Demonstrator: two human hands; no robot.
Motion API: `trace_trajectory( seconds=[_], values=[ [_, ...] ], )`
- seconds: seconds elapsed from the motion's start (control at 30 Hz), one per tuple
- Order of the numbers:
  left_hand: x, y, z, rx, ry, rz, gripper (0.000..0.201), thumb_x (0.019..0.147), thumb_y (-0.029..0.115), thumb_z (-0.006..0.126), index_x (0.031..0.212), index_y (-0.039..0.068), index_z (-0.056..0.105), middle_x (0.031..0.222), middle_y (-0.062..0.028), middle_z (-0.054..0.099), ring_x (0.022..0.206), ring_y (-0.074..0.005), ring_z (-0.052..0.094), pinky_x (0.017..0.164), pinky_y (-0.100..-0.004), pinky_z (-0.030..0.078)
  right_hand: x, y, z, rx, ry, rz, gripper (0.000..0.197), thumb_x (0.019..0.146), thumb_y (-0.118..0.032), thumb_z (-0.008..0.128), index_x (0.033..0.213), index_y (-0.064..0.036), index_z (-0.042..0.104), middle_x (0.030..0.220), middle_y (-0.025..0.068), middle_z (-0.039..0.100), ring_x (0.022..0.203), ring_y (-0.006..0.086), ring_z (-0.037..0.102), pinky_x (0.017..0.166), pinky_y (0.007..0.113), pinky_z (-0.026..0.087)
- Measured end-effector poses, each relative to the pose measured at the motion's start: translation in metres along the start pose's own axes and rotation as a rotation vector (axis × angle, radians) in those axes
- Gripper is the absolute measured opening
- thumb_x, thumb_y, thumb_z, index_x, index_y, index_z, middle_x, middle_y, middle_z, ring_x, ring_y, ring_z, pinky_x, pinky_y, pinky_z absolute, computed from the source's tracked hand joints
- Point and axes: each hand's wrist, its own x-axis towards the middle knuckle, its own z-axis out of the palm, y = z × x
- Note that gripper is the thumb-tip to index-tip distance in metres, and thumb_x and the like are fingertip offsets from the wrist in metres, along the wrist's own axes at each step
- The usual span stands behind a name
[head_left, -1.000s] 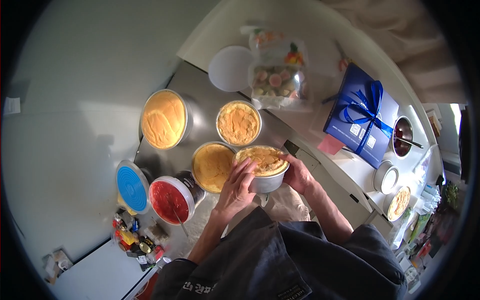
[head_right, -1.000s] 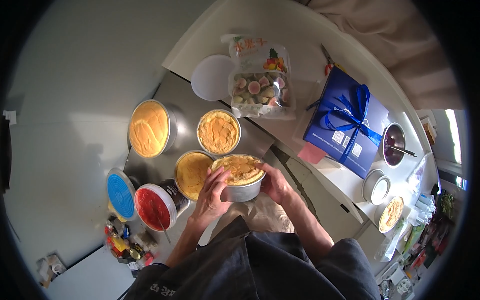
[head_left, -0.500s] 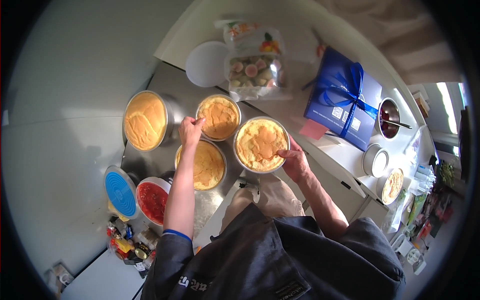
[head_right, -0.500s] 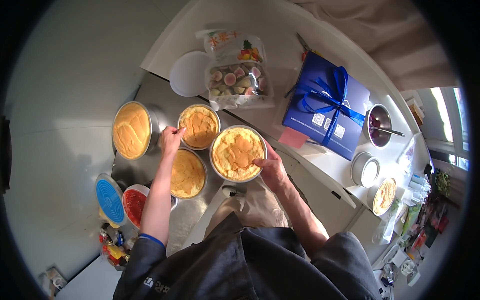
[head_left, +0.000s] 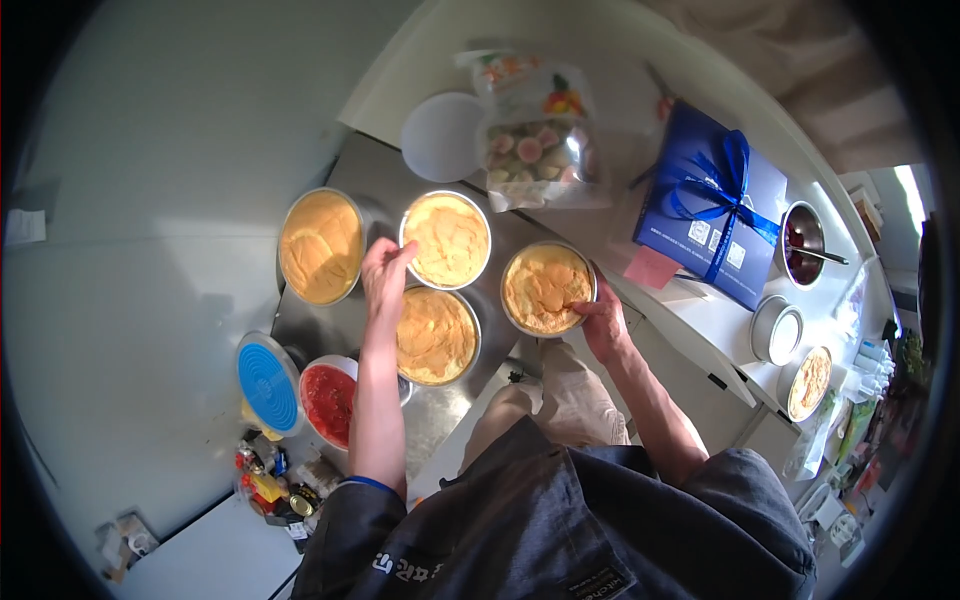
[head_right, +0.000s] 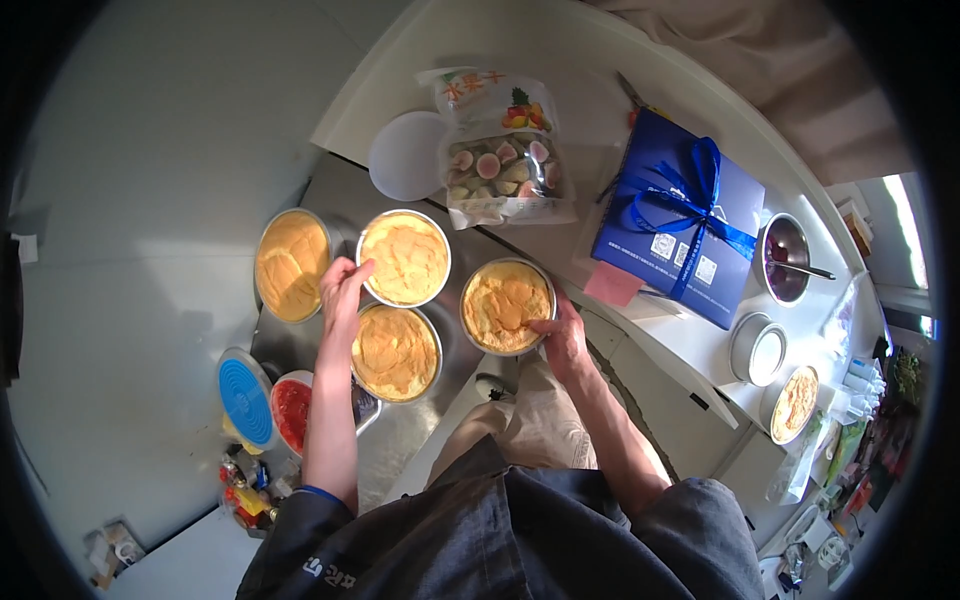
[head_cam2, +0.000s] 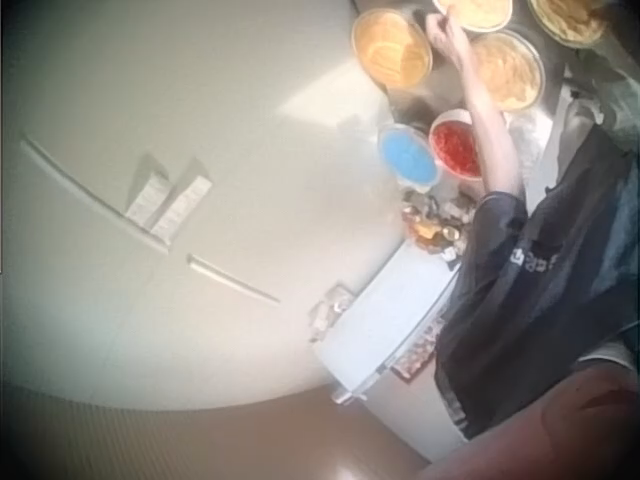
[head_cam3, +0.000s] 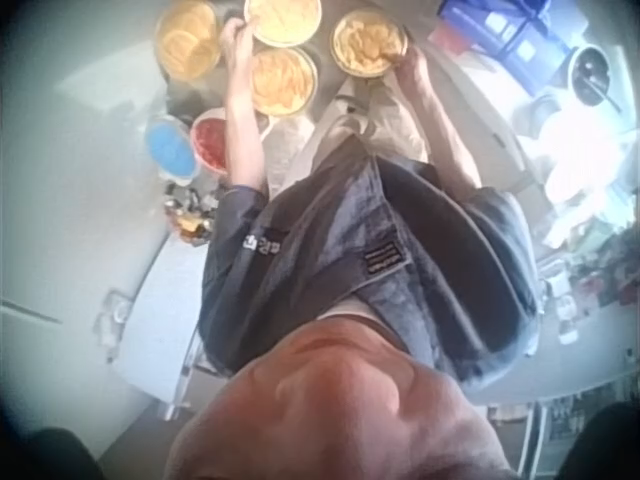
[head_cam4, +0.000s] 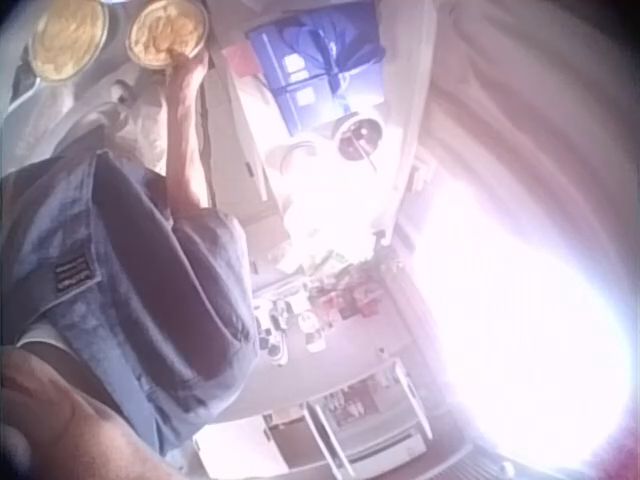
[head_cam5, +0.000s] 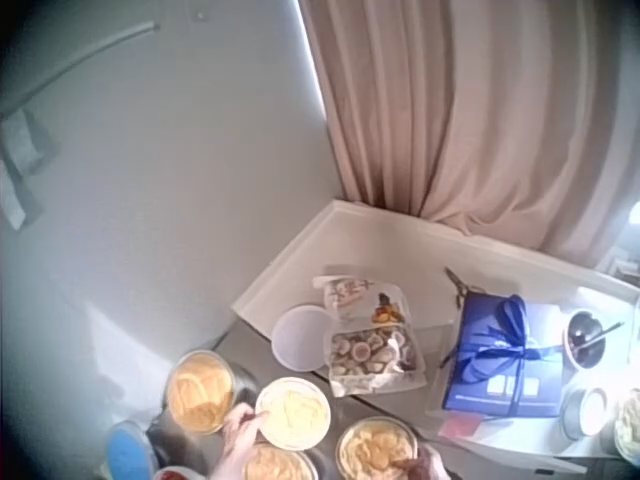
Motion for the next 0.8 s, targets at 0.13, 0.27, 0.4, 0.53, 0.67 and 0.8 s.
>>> trace_trajectory(
  seconds=[0.13, 0.27, 0.4, 0.53, 0.67, 0.8],
  values=[
    [-0.059, 0.055, -0.003, -0.238, 0.156, 0.073, 0.016, 0.091, 0.014, 0.076, 0.087, 0.004, 0.063, 0.089, -0.0028, 0.066, 0.082, -0.0121, 0.064, 0.076, -0.0293, 0.052, 0.023, 0.012, 0.007, 0.014, -0.058, -0.023, 0.086, 0.078, 0.009, 0.062, 0.159, -0.0025, 0.033, 0.152, 0.0163, 0.048, 0.142, 0.0294, 0.045, 0.12, 0.041, 0.034],
    [-0.101, 0.06, -0.027, -0.407, 0.245, 0.017, 0.027, 0.089, 0.01, 0.077, 0.109, 0.003, 0.062, 0.11, -0.0088, 0.065, 0.101, -0.0181, 0.063, 0.091, -0.0366, 0.051, 0.031, 0.021, 0.02, -0.737, -0.009, -0.261, 0.074, 0.09, -0.023, 0.078, 0.151, 0.003, 0.045, 0.144, 0.0197, 0.059, 0.135, 0.0202, 0.052, 0.115, 0.033, 0.037],
    [-0.158, 0.065, -0.024, -0.601, 0.133, 0.003, 0.044, 0.085, 0.002, 0.076, 0.123, 0.003, 0.054, 0.122, -0.012, 0.061, 0.115, -0.0219, 0.059, 0.101, -0.0398, 0.048, -0.016, 0.031, 0.018, -0.762, 0.271, -0.292, 0.064, 0.098, -0.033, 0.07, 0.146, 0.0041, 0.051, 0.131, 0.0175, 0.067, 0.115, 0.0209, 0.064, 0.1, 0.032, 0.049],
    [-0.214, 0.049, -0.008, -0.624, -0.06, -0.016, 0.053, 0.082, -0.001, 0.074, 0.13, 0.0, 0.053, 0.126, -0.0143, 0.061, 0.118, -0.0236, 0.059, 0.105, -0.0377, 0.046, -0.115, -0.001, 0.066, -0.322, -0.146, -0.052, 0.061, 0.102, -0.033, 0.064, 0.149, 0.0031, 0.048, 0.131, 0.0147, 0.066, 0.122, 0.0222, 0.061, 0.107, 0.034, 0.046],
    [-0.262, 0.01, 0.012, -0.623, -0.375, 0.039, 0.065, 0.082, 0.01, 0.075, 0.141, -0.001, 0.05, 0.134, -0.0133, 0.06, 0.125, -0.0252, 0.057, 0.111, -0.0388, 0.043, -0.188, 0.009, 0.047, -0.233, -0.166, -0.033, 0.057, 0.095, -0.025, 0.07, 0.142, 0.0032, 0.053, 0.131, 0.011, 0.066, 0.121, 0.0196, 0.062, 0.109, 0.037, 0.045],
    [-0.327, -0.033, 0.016, -0.715, -0.685, -0.279, 0.08, 0.084, 0.029, 0.078, 0.151, 0.002, 0.043, 0.149, -0.0143, 0.052, 0.137, -0.0293, 0.051, 0.116, -0.0444, 0.041, -0.278, 0.053, 0.005, -0.028, -0.156, -0.185, 0.062, 0.089, -0.022, 0.076, 0.143, -0.0002, 0.054, 0.134, 0.009, 0.064, 0.124, 0.0208, 0.06, 0.111, 0.038, 0.044]
  ],
)
